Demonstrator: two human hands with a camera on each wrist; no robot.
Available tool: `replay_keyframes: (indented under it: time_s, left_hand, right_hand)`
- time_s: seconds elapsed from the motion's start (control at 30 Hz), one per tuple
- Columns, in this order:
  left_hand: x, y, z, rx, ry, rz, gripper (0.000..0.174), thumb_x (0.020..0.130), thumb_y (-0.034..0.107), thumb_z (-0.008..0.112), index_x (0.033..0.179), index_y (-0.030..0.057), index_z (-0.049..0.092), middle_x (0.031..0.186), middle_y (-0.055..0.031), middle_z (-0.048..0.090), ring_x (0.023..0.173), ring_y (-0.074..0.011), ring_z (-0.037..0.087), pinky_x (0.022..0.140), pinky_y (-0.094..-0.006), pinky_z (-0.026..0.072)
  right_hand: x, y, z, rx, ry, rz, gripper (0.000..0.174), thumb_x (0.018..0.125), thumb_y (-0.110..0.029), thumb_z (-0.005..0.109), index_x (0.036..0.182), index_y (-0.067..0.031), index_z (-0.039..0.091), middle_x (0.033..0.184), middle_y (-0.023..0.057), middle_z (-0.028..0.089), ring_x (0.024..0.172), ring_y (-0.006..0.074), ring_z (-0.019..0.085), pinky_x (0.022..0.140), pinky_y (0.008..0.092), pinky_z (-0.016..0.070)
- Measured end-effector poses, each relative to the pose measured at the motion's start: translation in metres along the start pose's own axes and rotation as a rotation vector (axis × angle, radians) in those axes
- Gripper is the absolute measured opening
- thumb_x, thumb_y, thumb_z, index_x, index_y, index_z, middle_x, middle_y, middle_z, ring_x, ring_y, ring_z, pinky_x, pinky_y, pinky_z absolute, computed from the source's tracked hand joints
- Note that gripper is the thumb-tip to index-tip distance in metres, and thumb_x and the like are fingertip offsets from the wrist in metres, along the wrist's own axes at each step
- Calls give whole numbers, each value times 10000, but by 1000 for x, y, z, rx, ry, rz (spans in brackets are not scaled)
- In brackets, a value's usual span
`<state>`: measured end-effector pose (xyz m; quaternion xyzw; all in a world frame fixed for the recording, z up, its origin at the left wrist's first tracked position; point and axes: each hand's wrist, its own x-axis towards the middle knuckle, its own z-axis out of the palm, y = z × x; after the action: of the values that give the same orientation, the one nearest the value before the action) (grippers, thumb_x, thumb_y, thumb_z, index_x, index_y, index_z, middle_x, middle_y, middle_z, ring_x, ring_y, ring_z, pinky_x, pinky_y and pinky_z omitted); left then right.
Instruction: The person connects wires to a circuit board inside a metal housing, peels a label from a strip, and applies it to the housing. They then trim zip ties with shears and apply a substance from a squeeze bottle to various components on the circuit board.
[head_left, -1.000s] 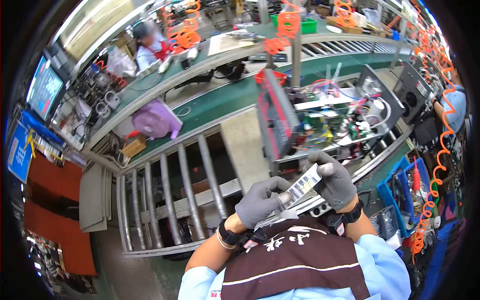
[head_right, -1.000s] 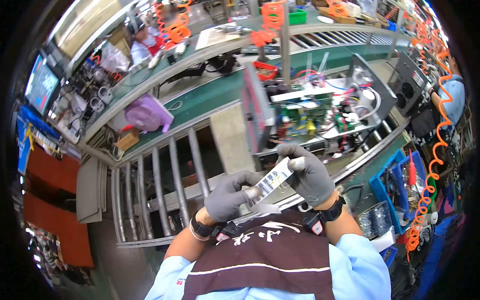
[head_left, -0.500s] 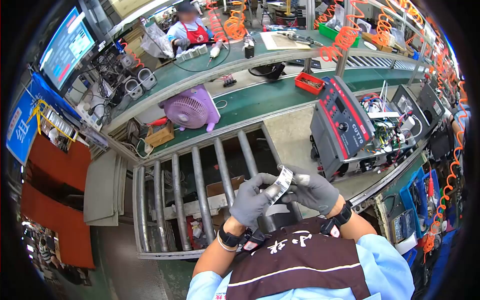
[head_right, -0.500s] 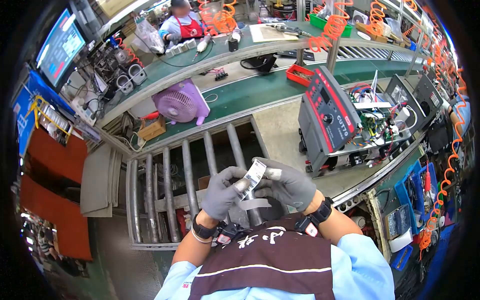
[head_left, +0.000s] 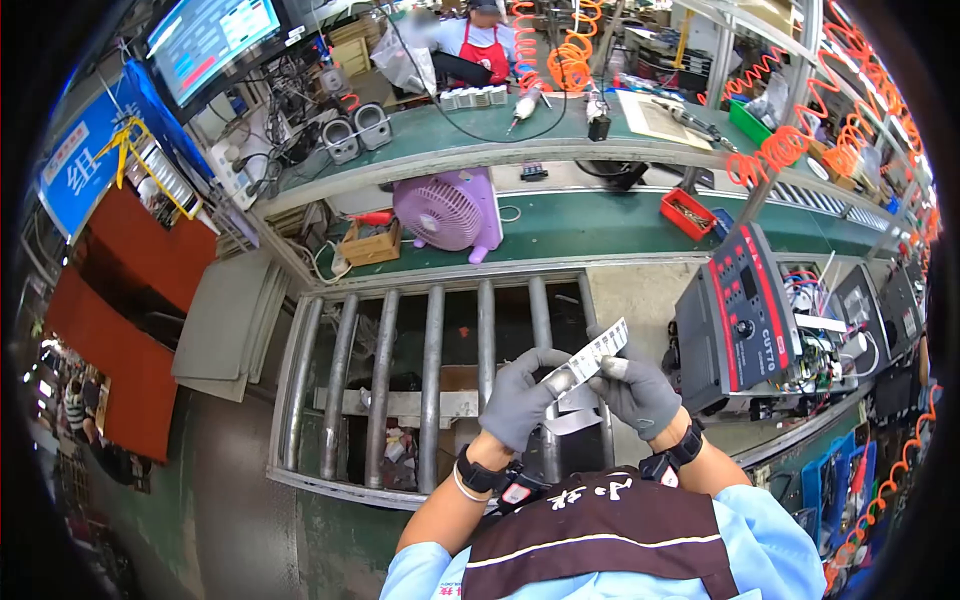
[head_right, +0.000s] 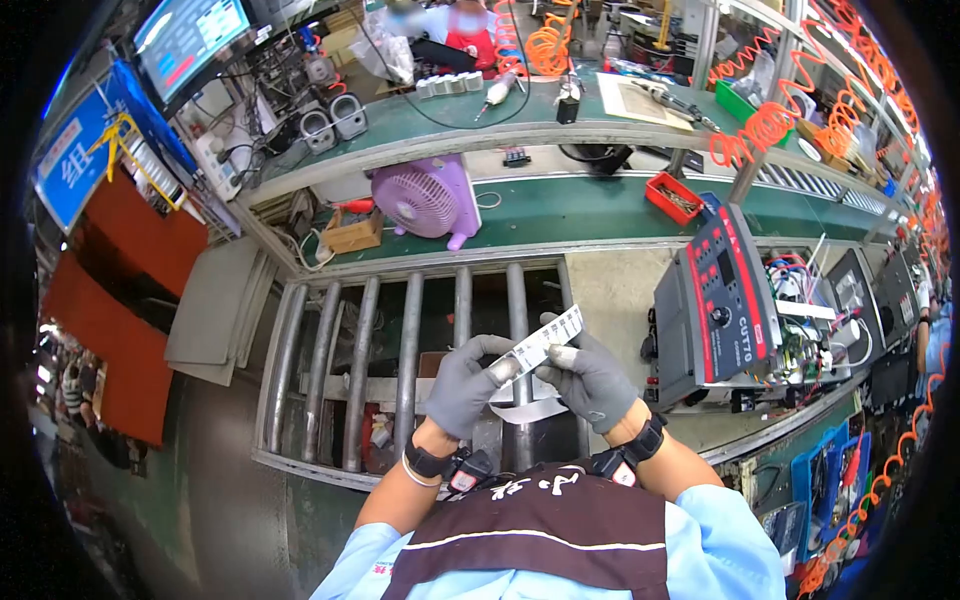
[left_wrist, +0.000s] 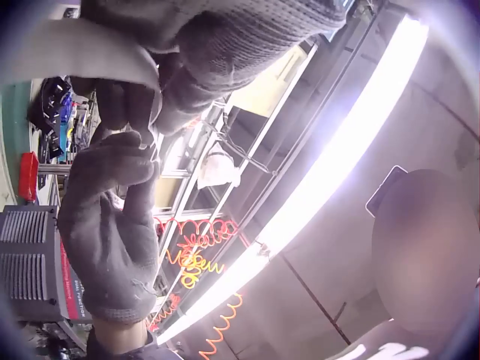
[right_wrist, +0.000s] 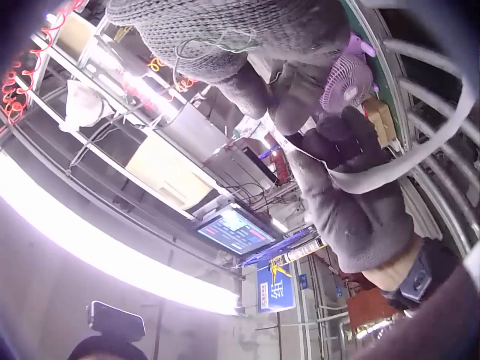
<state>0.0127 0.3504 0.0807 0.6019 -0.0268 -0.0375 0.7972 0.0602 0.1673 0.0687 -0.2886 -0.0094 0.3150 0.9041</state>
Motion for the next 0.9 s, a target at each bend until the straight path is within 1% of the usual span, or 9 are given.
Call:
replay_keyframes:
  time_s: [0.17,0.27,0.4,0.47,0.53,0.57,0.73,0.8,0.9]
  left_hand:
    - [13,-9,2,-34,56,29,293,806,194,652,1005,-8,576,923,-45,611,843,-100,562,742,-240,457]
    - [23,-11,-2,144,43,9,204,820,142,565,984,24,593,959,-42,578,888,-126,549,768,-268,461]
    - [42,-19,-3,-33,-55,-42,184,858,142,594,997,21,587,892,-24,591,835,-110,579,775,-263,484]
    - [50,-26,-8,114,-78,145,240,867,220,598,1000,19,590,876,-16,594,815,-84,555,751,-251,464]
    - [54,-22,-10,154,-48,147,248,861,226,602,1001,21,592,901,-17,593,839,-86,543,759,-245,449]
    - [57,-27,-14,178,-39,114,241,855,206,601,1011,22,597,933,-20,592,878,-92,534,781,-248,442]
    - [65,-35,-22,151,62,103,227,855,158,593,1036,20,599,957,-18,595,892,-82,531,795,-242,439]
    - [69,-41,-25,131,98,165,208,852,118,588,1033,15,598,961,-15,595,892,-80,532,795,-234,441]
    - [66,-34,-24,160,170,197,212,824,59,569,1031,17,589,969,-21,590,908,-85,535,811,-242,450]
  right_hand:
    - [15,-1,-8,85,-87,30,396,850,-56,545,1227,-16,432,1060,127,570,950,229,597,763,327,551]
    - [22,3,-13,95,-70,34,355,842,-145,576,1168,-41,479,1090,110,571,1068,260,531,916,466,444]
    - [48,1,-35,9,-171,60,234,853,-152,553,1057,-41,525,966,101,606,866,256,611,723,380,541]
    - [53,-4,-37,-91,-92,44,247,802,-176,625,1007,-62,549,915,89,618,800,251,602,651,382,524]
    - [55,-6,-29,-36,-16,36,219,794,-113,597,995,-55,533,868,96,617,776,230,622,652,352,545]
    - [71,-4,-71,-80,-124,78,304,819,-174,581,1110,-116,518,1071,48,585,1019,213,540,876,404,441]
    - [75,-5,-32,-121,-57,34,230,793,-99,615,1003,-91,523,938,49,592,897,199,578,838,389,479]
    - [78,0,-19,-97,95,-40,256,769,-93,605,1011,-76,524,885,82,611,807,239,609,682,389,525]
    - [89,2,-22,-106,30,-17,272,783,-60,564,1044,-45,486,942,107,592,879,245,606,768,422,527]
